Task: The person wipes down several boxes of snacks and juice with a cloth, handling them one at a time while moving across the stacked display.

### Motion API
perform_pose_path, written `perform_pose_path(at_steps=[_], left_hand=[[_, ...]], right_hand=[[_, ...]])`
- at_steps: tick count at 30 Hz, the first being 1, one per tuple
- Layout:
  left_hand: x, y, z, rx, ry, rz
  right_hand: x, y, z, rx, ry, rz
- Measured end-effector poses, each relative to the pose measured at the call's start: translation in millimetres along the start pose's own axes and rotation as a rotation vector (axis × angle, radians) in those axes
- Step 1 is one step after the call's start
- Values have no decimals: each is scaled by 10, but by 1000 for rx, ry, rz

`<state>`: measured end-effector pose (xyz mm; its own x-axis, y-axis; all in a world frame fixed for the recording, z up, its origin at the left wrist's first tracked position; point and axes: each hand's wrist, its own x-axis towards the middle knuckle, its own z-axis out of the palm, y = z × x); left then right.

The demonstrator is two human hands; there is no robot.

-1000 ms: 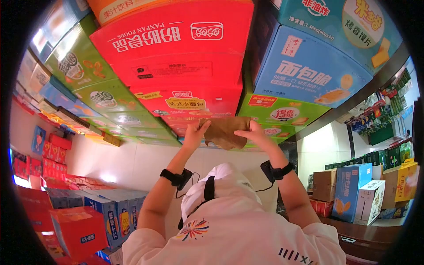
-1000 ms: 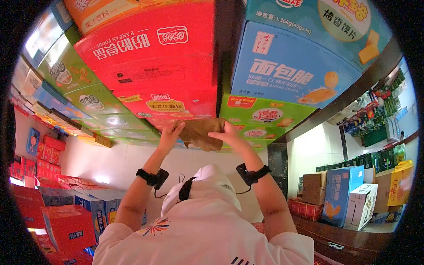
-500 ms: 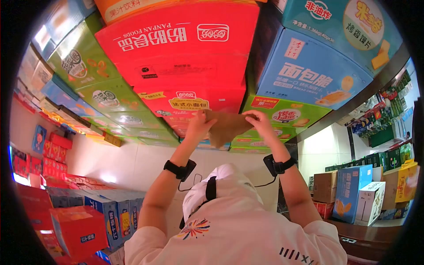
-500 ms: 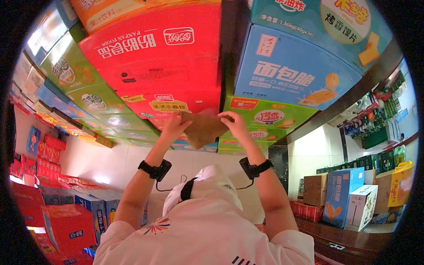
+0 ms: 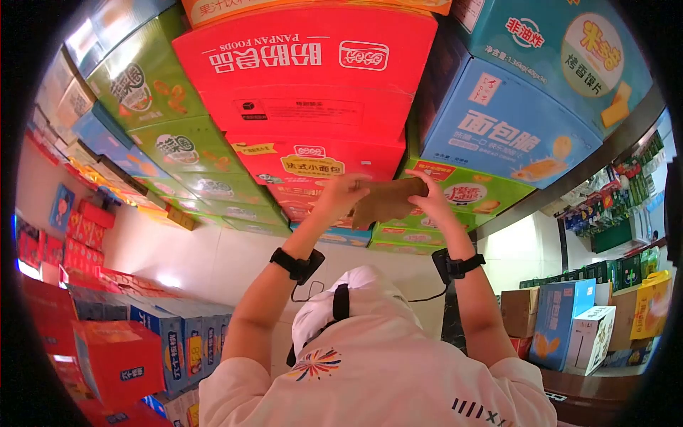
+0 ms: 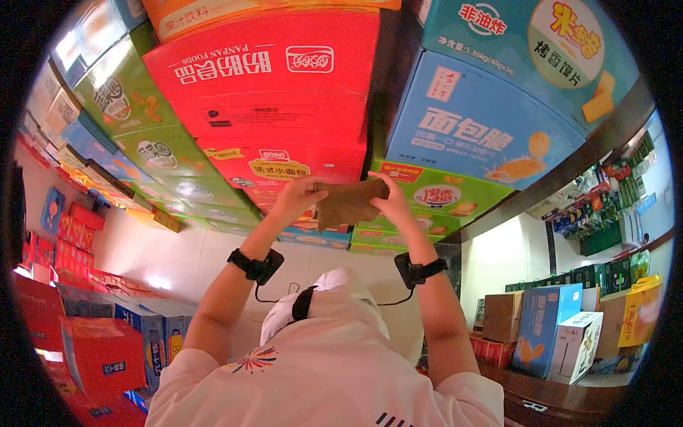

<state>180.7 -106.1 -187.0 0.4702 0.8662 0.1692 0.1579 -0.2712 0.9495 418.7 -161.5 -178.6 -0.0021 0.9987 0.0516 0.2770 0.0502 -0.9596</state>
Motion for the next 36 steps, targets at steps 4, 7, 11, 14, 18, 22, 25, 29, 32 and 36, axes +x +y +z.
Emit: perform_pose_path(at_steps=[4,7,11,14,18,22,25,29,32,36], left_hand=[[-28,217,-18,113,-91,-162],[-16,132,41,177,-73,30],[-64,241,34,289,-124,-62],[-130,138,21,362,-116,25],[-254,-62,65,138,-115,-95],[-322,-239,14,104,-58,-82],[-371,-184,-9,93,-9,-156],[-411,-78,-62,280,4,-141],[-414,-161,-64,332,113,11],[-398,-81,-139,526,270,192]], right_hand=[[12,-54,-115,-25,-68,75],[76,40,-260,-57,-247,99],[95,26,-324,-152,-362,43],[23,-41,-280,-214,-438,73],[-44,126,-210,-505,-489,54],[-170,163,-96,-528,-328,42],[-226,140,-45,-523,-206,24],[-221,115,15,-565,-125,-30],[-257,-67,95,-644,-25,-134],[-222,-51,160,-592,128,-394]])
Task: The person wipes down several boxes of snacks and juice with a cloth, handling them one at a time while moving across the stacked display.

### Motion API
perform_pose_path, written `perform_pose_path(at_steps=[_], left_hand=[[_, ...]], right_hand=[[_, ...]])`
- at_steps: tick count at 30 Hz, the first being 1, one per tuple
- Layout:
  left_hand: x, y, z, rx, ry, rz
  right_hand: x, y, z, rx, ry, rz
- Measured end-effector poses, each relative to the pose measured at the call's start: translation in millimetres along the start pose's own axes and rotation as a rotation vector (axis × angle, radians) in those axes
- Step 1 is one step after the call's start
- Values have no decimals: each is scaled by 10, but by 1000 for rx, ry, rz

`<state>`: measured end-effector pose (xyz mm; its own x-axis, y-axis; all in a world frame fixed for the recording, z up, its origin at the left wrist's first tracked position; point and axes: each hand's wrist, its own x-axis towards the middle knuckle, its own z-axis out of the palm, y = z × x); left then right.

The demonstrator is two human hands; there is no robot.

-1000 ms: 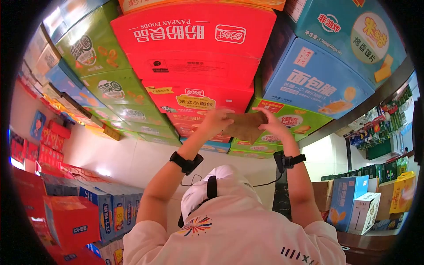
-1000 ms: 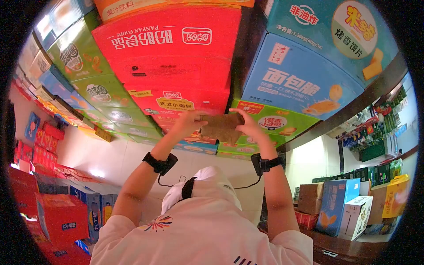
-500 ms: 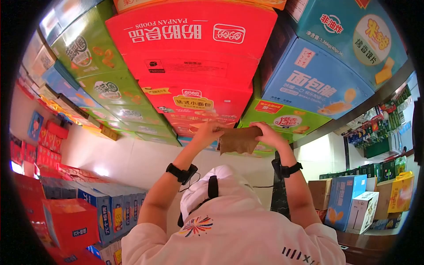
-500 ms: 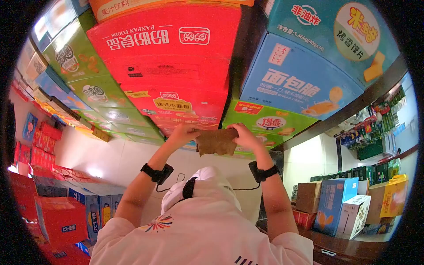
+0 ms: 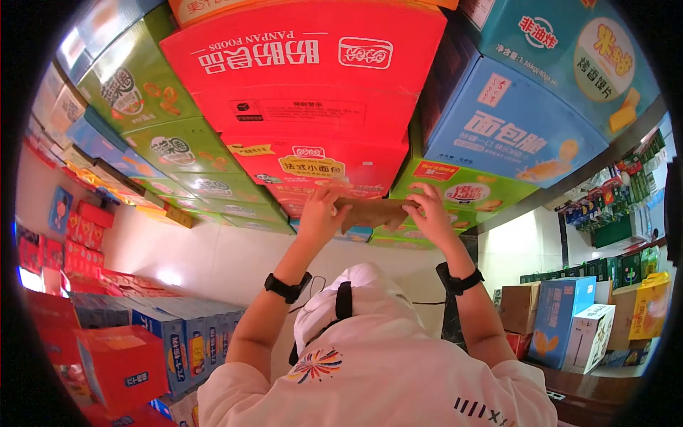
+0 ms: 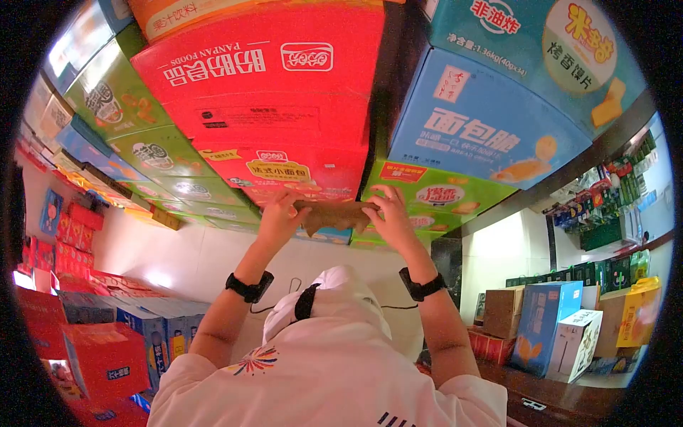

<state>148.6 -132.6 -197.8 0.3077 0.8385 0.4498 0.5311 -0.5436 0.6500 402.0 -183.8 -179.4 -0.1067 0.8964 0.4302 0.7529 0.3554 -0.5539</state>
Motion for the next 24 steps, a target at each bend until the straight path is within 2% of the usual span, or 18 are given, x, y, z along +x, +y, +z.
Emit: perform_pose_path(at_steps=[1,3,4,5,6,7,8,10,14,17,19,20,22,24], left_hand=[[25,4,-21,72,125,167],[48,38,-62,-10,100,165],[44,47,-71,-92,83,161],[15,-23,-27,-91,81,160],[-33,-167,67,-249,-40,-61],[-85,-309,158,-405,-158,-285],[-127,-446,250,-403,-154,-286],[-162,-633,374,-645,-157,-446],[-162,-669,337,-537,-278,-521],[-152,-516,324,-604,-216,-539],[-129,-447,351,-777,-115,-594],[-112,-414,362,-776,-120,-593],[-59,-282,342,-812,-161,-719],[-21,-66,324,-915,-166,-744]], right_hand=[[7,-8,13,2,2,6],[14,-36,23,288,-75,170],[0,-21,40,290,-74,173],[-15,10,72,336,-100,298],[-28,37,111,382,-127,422],[-38,53,148,384,-129,421],[-43,73,189,502,-79,434],[-56,194,336,618,-30,439],[-12,331,598,551,57,409],[30,205,708,540,112,423],[61,56,744,561,131,432],[71,-32,749,530,125,393],[83,-204,735,497,122,359],[65,-336,745,435,-6,261]])
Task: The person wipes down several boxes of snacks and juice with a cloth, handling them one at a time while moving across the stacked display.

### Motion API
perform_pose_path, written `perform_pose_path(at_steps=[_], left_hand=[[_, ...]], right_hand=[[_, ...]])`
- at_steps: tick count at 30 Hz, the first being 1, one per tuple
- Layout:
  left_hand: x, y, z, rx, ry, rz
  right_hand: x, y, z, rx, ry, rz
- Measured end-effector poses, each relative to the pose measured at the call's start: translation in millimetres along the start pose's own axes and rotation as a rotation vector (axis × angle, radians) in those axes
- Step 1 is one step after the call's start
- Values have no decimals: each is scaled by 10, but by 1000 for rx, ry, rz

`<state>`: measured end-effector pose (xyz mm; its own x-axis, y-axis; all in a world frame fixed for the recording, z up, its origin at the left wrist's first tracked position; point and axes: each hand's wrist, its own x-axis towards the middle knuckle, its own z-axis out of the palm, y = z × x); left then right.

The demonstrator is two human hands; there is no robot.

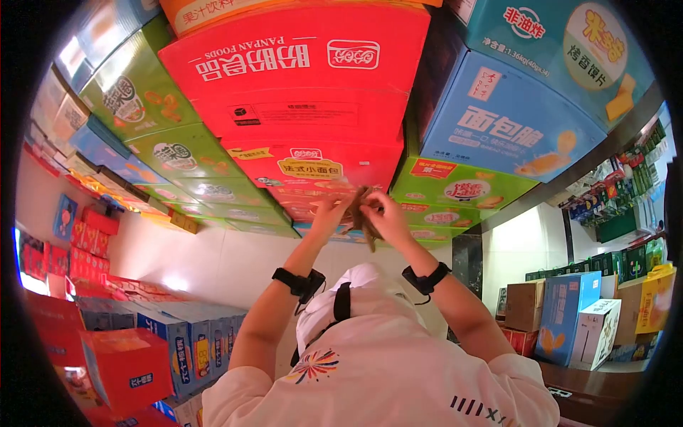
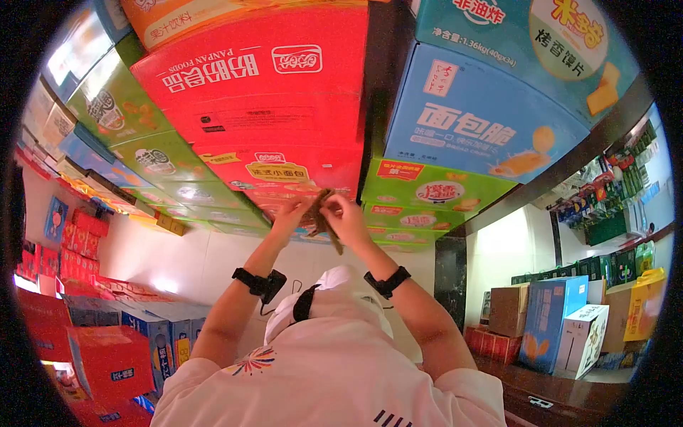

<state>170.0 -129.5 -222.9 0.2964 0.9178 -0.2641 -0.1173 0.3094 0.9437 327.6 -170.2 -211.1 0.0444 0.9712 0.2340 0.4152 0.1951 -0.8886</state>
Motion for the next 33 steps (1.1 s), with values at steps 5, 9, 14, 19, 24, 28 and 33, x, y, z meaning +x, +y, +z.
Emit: perform_pose_path(at_steps=[5,9,14,19,24,28,33], left_hand=[[8,-39,23,167,-64,95],[58,-95,-86,139,-104,128],[101,-120,-109,101,-183,191],[13,14,-101,283,-280,264],[-59,21,-177,277,-325,160],[-143,3,-223,559,-319,96],[-70,-82,-298,793,-143,318]], right_hand=[[-138,162,98,142,-137,-26],[-158,302,-15,224,-249,80],[-192,340,-54,123,154,-42],[-284,358,-185,128,-265,240],[-296,582,-33,234,-315,257],[-277,481,-3,145,-350,178],[-179,198,-55,7,-458,165]])
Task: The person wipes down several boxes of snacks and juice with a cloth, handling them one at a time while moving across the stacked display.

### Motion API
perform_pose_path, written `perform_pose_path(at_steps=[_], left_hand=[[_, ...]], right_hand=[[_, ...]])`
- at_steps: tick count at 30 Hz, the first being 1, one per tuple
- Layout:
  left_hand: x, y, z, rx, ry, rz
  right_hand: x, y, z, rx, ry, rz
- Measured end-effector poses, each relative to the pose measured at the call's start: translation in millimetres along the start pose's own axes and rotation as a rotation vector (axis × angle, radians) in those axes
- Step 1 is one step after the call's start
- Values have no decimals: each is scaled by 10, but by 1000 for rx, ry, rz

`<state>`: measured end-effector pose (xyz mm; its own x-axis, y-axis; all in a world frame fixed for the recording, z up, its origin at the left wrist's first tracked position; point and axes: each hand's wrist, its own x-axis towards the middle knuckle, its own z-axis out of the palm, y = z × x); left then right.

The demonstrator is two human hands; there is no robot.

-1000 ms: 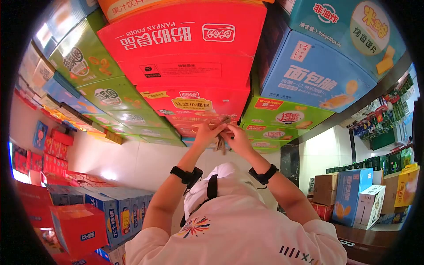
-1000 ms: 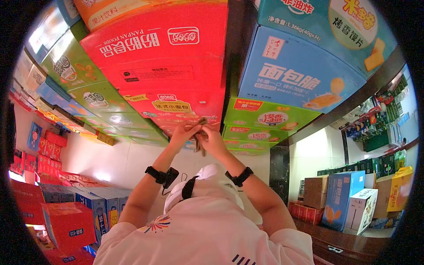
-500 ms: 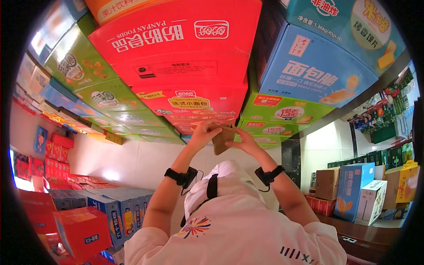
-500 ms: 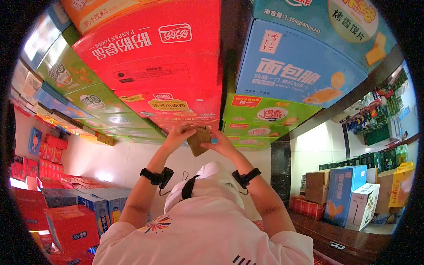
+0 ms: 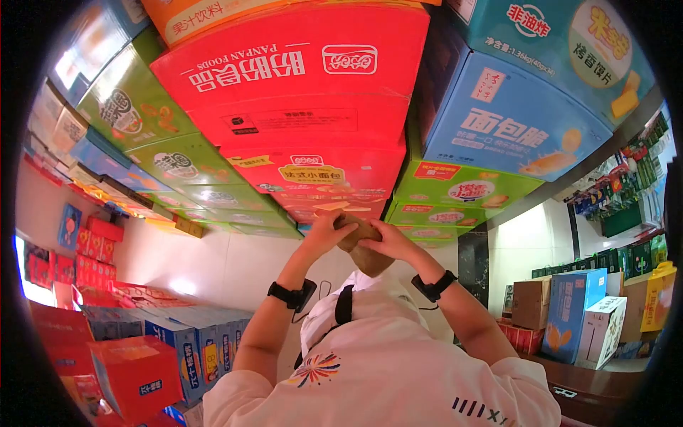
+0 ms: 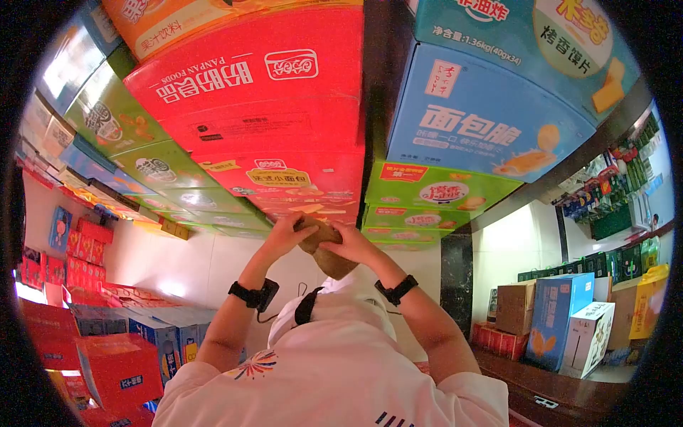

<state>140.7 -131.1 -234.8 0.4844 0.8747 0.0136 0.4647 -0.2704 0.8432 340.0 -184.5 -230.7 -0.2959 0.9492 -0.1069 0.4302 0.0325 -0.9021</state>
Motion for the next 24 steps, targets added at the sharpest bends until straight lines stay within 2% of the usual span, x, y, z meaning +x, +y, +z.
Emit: perform_pose_path(at_steps=[4,5,7,9,10,11,12,13,14,15,16,17,19,21,22,23,24], left_hand=[[7,72,-97,-156,207,19],[6,90,-117,-223,291,24],[12,58,-172,-168,266,-23],[24,87,-191,-114,240,-70],[47,137,-172,-205,343,-34],[75,188,-154,-295,445,3],[122,277,-157,-296,444,2],[191,396,-177,-363,517,83],[265,511,-204,-429,590,165],[340,612,-244,-429,590,164],[421,709,-293,-285,627,224],[494,800,-322,-139,662,282],[600,947,-281,-247,645,252],[685,1027,-236,-51,632,369],[731,1045,-202,-53,636,370],[778,1044,-165,137,646,416],[817,1023,-140,329,652,458]], right_hand=[[-31,0,-113,27,-63,-52],[-15,103,-163,144,-99,10],[49,202,-193,259,-138,72],[90,178,-201,166,239,-23],[112,107,-206,164,238,-23],[147,33,-200,116,437,-173],[173,-113,-215,65,635,-322],[200,-206,-246,65,635,-321],[237,-295,-286,-42,732,-383],[275,-414,-334,-151,828,-444],[300,-627,-410,-186,894,-577],[345,-714,-465,-185,892,-579],[430,-807,-548,-333,949,-649],[497,-764,-613,-440,962,-654],[519,-755,-643,-619,974,-644],[538,-735,-665,-798,982,-631],[575,-648,-676,-799,980,-635]])
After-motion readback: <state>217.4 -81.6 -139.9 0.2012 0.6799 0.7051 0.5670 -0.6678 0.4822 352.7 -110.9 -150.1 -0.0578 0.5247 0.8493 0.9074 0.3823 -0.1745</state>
